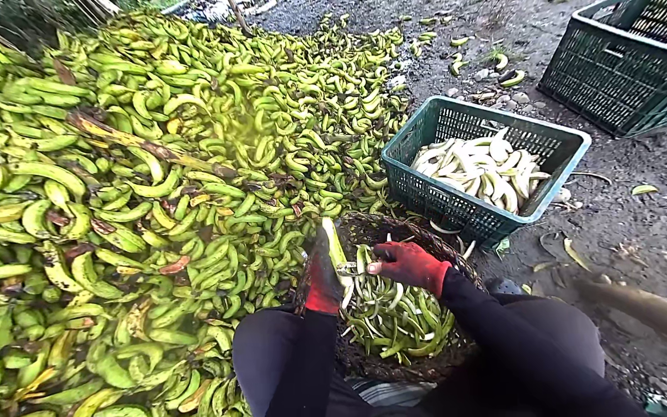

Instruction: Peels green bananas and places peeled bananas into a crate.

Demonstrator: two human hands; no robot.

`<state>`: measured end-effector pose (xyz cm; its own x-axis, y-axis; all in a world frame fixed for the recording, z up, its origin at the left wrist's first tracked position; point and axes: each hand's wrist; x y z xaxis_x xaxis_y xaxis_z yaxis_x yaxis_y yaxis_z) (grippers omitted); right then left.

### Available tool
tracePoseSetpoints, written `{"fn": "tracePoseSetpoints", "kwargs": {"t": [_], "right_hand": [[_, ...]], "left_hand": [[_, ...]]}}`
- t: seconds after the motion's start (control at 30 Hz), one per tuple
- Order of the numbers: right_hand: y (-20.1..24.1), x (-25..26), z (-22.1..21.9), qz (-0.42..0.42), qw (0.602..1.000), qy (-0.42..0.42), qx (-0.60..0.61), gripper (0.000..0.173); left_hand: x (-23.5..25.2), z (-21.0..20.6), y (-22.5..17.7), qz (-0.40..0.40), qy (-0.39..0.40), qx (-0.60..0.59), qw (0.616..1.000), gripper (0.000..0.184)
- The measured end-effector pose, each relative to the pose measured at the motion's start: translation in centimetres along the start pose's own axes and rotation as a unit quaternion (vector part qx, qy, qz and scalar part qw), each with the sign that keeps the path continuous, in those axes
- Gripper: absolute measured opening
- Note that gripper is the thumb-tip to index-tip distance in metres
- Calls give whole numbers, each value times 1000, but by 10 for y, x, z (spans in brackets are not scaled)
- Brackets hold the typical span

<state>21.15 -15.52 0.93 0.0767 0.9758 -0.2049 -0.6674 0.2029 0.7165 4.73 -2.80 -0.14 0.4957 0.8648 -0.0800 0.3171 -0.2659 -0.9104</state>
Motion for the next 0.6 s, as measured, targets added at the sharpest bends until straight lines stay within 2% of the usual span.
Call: {"fn": "tracePoseSetpoints", "kwargs": {"t": [0.07,0.13,0.23,0.33,0.4,0.47,0.53,0.6], "right_hand": [[-4,2,2,9,1000,17,10,51],[-6,4,3,19,1000,-3,5,49],[-11,10,5,-3,989,-129,-70,47],[-17,18,2,-49,937,-324,-119,47],[-22,21,6,-102,916,-374,-105,50],[-20,19,10,-109,930,-343,-72,50],[-10,13,4,-90,970,-222,-26,49],[0,9,-8,-78,994,-81,0,56]], "left_hand": [[-6,-6,-3,21,31,-17,999,47],[-10,-10,-5,36,48,-31,998,46],[-19,-21,-6,68,49,-22,996,50],[-21,-19,-1,119,62,-21,991,47],[-24,-13,8,152,66,-36,985,49],[-23,-5,19,117,47,-26,992,48],[-13,1,27,31,-22,5,999,50],[2,3,28,-46,-130,58,989,49]]}}
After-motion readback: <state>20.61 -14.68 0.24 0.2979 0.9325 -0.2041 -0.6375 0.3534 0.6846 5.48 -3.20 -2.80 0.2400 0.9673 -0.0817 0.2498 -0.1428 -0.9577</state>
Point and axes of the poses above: each hand's wrist, its own x-axis towards the middle knuckle, its own z-axis out of the back of the hand, y = z × x, and after that the axes turned 7 degrees about -x, right-handed
